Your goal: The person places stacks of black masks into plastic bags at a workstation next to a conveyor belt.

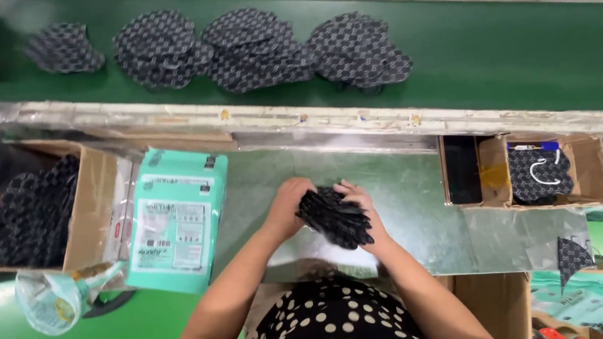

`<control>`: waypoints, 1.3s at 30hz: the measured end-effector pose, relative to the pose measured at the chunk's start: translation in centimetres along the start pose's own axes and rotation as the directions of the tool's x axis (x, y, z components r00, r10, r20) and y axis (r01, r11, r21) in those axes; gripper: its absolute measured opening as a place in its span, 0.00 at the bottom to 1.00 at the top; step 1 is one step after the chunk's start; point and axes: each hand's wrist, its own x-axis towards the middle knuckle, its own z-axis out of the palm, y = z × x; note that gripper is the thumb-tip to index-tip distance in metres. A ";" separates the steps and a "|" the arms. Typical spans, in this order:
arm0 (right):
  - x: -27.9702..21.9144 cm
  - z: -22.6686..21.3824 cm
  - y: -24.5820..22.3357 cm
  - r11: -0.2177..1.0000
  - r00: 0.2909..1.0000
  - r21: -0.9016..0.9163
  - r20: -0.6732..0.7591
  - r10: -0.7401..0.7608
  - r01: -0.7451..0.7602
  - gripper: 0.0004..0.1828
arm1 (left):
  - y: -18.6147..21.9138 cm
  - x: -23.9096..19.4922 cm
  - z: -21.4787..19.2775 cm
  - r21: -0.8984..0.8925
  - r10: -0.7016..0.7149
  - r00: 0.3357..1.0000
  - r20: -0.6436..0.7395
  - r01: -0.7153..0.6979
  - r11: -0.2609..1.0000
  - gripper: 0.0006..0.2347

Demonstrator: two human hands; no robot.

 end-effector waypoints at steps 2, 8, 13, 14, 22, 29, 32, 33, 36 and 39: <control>-0.4 0.4 0.7 0.991 1.000 0.130 0.009 0.014 -0.015 0.41 | 1.7 -0.5 -0.9 -0.049 0.056 0.997 -0.052 -0.058 0.997 0.21; -4.1 -0.8 8.1 0.908 0.976 -0.416 0.214 0.038 0.055 0.32 | 3.5 4.0 -4.7 -0.099 0.168 0.977 -0.132 -0.181 0.978 0.23; -2.8 -3.0 1.9 0.940 0.986 -0.296 -0.028 0.167 -0.168 0.23 | 7.7 15.0 -7.7 0.195 0.351 0.921 -0.167 -0.318 0.928 0.17; -3.1 -3.2 0.5 0.953 0.973 -0.193 -0.049 0.228 -0.233 0.21 | 8.0 16.7 -7.2 0.310 0.289 0.951 -0.112 -0.242 0.919 0.20; -1.7 -7.6 -1.5 0.990 0.938 0.055 -0.318 0.139 -0.128 0.16 | 8.7 15.7 -8.2 0.507 0.417 0.878 -0.233 -0.256 0.823 0.24; -2.7 -4.9 1.0 0.980 0.995 -0.200 -0.097 -0.040 0.020 0.53 | 11.4 4.0 -10.6 -0.531 0.289 0.918 0.270 -0.108 0.840 0.32; -1.2 -2.4 -0.1 0.999 0.996 0.030 -0.075 -0.042 0.044 0.60 | 7.3 1.0 -7.4 -0.399 0.120 0.972 0.201 -0.031 0.916 0.40; -1.2 -1.6 -1.1 0.977 0.999 0.211 -0.036 -0.001 0.009 0.64 | 5.4 -0.9 -5.5 -0.266 0.005 0.988 0.151 0.035 0.963 0.40; -2.2 1.1 2.1 0.908 0.998 0.414 0.054 0.041 -0.059 0.52 | 1.8 -4.0 -2.0 -0.098 0.078 0.995 0.065 -0.071 0.993 0.32; -1.2 -0.7 -0.3 0.902 0.980 0.386 0.128 0.154 -0.192 0.36 | 1.2 -3.5 -5.4 0.176 0.165 0.986 0.031 -0.168 0.970 0.28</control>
